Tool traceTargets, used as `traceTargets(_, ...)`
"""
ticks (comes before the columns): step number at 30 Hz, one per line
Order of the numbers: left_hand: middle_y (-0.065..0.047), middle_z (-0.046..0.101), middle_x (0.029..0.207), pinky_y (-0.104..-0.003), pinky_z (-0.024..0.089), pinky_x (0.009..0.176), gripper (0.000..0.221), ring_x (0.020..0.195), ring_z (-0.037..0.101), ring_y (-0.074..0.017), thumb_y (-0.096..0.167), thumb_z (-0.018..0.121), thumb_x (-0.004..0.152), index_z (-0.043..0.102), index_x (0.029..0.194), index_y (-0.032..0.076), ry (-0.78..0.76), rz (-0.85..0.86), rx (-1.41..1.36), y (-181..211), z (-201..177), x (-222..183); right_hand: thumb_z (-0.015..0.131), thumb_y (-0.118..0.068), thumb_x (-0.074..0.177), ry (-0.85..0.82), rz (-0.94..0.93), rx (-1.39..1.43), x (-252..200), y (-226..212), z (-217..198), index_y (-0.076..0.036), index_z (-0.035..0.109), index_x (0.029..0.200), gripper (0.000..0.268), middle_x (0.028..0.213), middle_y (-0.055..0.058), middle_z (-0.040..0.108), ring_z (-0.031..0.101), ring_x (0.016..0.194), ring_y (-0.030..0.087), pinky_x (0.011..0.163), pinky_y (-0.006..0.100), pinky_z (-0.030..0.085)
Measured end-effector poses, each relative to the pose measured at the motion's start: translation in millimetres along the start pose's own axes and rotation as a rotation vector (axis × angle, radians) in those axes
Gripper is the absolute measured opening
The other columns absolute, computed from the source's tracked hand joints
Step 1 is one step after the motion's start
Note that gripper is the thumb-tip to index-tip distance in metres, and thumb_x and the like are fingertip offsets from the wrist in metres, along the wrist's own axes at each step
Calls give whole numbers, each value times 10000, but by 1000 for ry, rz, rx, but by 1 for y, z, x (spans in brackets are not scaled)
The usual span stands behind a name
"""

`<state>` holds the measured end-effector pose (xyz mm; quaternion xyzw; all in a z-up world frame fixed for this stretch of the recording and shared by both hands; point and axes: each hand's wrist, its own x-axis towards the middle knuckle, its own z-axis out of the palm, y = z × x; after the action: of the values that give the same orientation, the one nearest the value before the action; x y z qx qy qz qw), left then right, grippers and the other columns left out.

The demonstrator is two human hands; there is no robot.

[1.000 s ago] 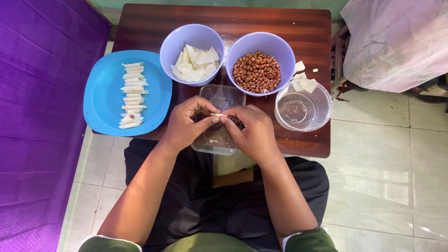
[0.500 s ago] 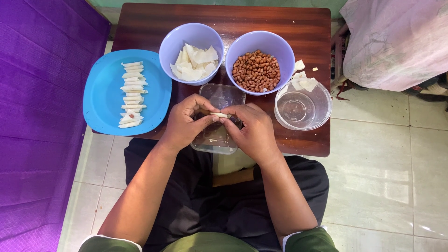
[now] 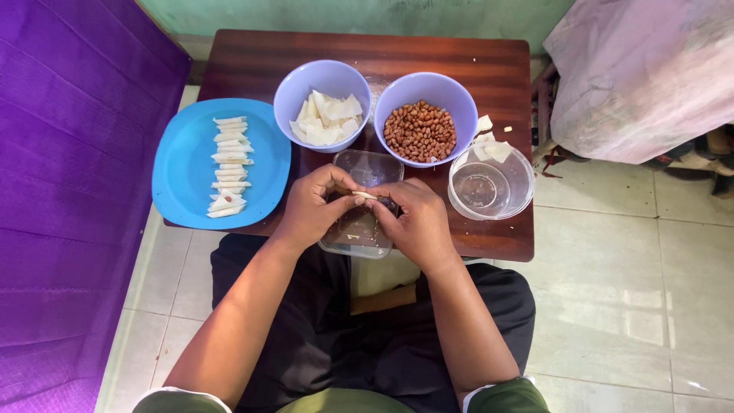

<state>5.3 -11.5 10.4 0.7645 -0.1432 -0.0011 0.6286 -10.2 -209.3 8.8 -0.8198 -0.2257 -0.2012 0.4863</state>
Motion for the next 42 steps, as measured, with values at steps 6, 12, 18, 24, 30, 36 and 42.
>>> traceTargets(6,-64,794,856,-310,575,826,195,843,748,-119,50,847,831,706,961,85,6,28,14,-3,-1,-1,788,-132,878,16,5,-29,-4,4,5,-112,780,949,74,840,81,774,725,823,344,773,425,580)
traceTargets(12,-42,791,843,-329,556,861,165,868,754,-149,61,832,834,723,947,113,37,67,82,-3,0,-6,789,-136,875,12,18,-57,-6,-3,4,-119,771,938,67,815,96,757,710,816,350,771,431,567)
traceTargets(18,-39,787,857,-350,561,859,194,911,761,-220,106,851,807,737,960,142,112,200,244,-7,2,-11,787,-133,882,30,38,-44,-6,-16,5,-115,771,939,62,784,104,738,704,811,349,766,428,561)
traceTargets(24,-47,782,962,-406,557,920,257,984,745,-248,141,834,822,721,1053,149,189,296,288,-4,4,-17,806,-106,869,96,106,22,-11,-6,10,-114,776,936,73,751,91,720,705,760,258,708,323,568)
traceTargets(30,-3,721,987,-375,546,889,114,935,712,-220,183,694,926,704,1029,136,438,845,476,-10,3,-19,815,-106,872,132,91,37,-12,-10,13,-111,779,937,74,714,98,697,681,695,246,658,337,561)
traceTargets(36,-23,726,900,-359,558,811,165,783,714,-226,14,707,837,719,963,120,540,1017,478,1,0,-22,798,-62,884,165,82,148,-14,-4,17,-84,783,927,51,696,87,700,654,699,168,697,322,551)
traceTargets(42,-175,760,1091,-437,577,896,429,1047,727,-343,130,811,870,728,1289,93,243,588,257,11,3,-30,831,-47,851,129,8,98,-10,-21,14,-64,776,905,79,718,119,713,702,729,283,724,368,558)
